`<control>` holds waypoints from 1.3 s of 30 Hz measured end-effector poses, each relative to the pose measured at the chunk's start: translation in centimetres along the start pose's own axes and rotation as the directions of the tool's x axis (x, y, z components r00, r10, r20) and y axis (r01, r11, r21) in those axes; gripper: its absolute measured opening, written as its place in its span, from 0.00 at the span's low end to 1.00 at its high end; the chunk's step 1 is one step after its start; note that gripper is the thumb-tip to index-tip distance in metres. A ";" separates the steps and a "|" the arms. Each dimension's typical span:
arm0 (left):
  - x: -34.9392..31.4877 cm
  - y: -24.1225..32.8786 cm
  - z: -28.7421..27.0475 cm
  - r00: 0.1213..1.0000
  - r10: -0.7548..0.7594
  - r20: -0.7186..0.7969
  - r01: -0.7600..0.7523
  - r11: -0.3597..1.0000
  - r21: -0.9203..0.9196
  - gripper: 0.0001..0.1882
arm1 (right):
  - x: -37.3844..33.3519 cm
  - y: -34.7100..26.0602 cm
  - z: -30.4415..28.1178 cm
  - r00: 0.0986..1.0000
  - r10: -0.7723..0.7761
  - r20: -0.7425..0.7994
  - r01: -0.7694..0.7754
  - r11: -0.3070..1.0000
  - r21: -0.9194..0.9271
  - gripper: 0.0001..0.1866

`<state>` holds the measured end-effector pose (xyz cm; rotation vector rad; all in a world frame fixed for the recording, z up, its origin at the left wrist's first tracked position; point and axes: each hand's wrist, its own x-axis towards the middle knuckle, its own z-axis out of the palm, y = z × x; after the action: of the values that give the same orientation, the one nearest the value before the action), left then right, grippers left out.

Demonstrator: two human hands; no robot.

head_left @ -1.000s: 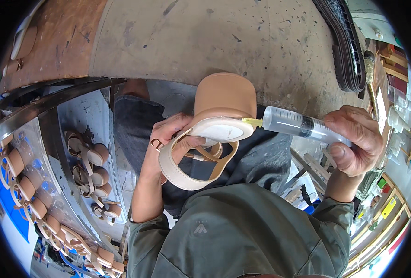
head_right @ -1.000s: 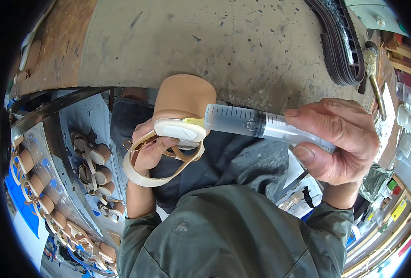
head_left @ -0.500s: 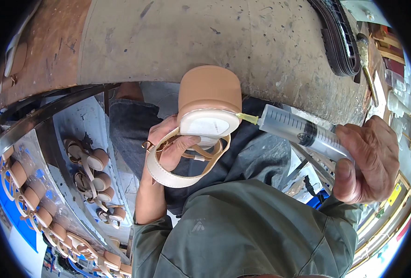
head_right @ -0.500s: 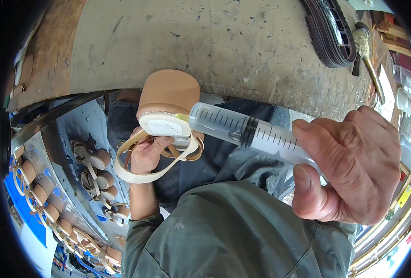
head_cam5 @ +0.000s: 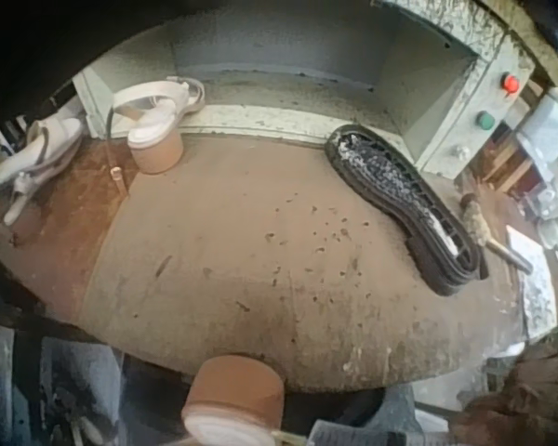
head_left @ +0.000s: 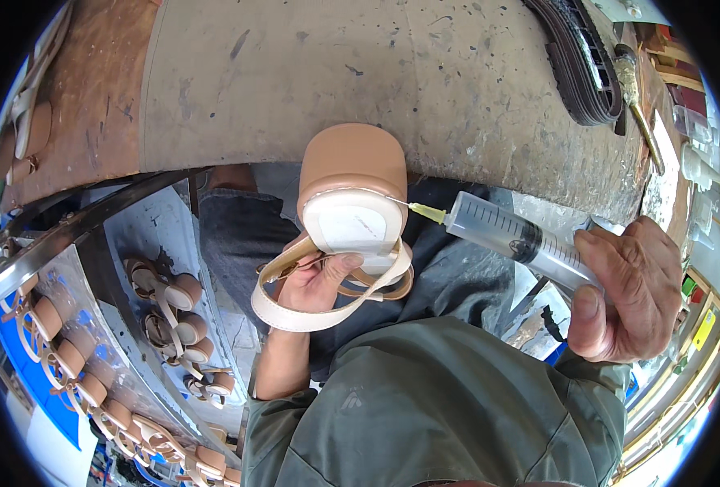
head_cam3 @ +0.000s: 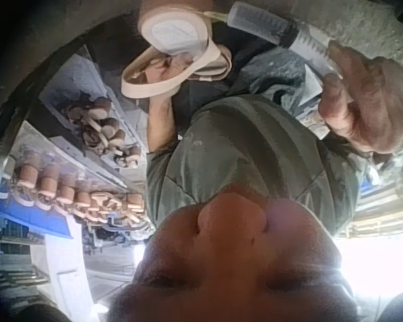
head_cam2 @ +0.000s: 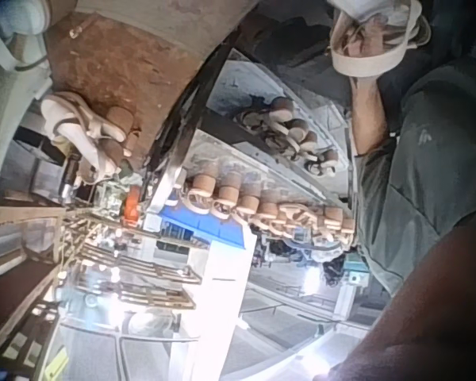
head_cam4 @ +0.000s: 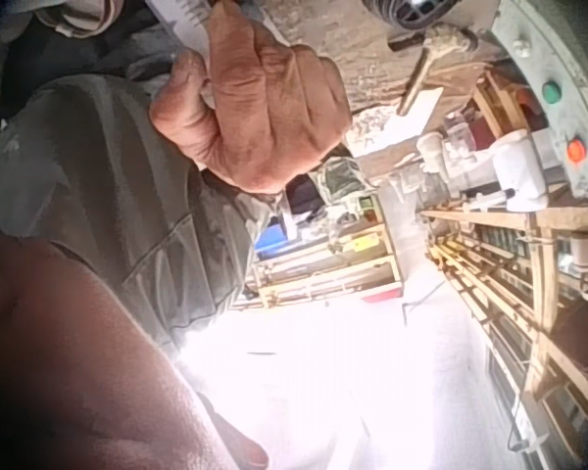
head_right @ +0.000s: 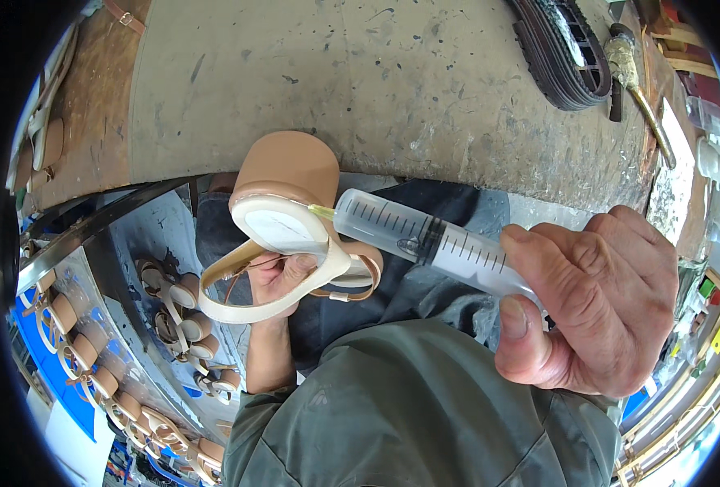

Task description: The person picks up sandals from a metal cart one by one, applies adhesive along their edges and straps using a syringe, and returns them to the cart.

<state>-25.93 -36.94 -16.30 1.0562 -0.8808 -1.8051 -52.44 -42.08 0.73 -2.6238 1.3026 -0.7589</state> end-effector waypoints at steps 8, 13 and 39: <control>-0.3 0.1 1.6 0.996 0.074 -0.044 -0.078 0.990 -0.116 0.19 | -0.8 0.3 0.3 0.999 -0.012 -0.032 0.013 1.000 0.028 0.13; -0.4 0.3 2.3 0.997 0.056 -0.051 -0.067 0.963 -0.261 0.18 | -1.3 0.2 0.2 1.000 -0.003 0.019 0.002 0.999 0.043 0.14; -2.0 -0.4 3.2 0.990 -0.021 -0.136 -0.053 0.854 -0.517 0.15 | -3.5 -0.7 1.8 0.994 0.081 -0.079 -0.070 0.989 0.132 0.13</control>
<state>-28.33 -34.49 -14.77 0.7993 -0.2786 -1.7873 -52.89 -39.13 -1.94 -2.4524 1.3181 -0.9178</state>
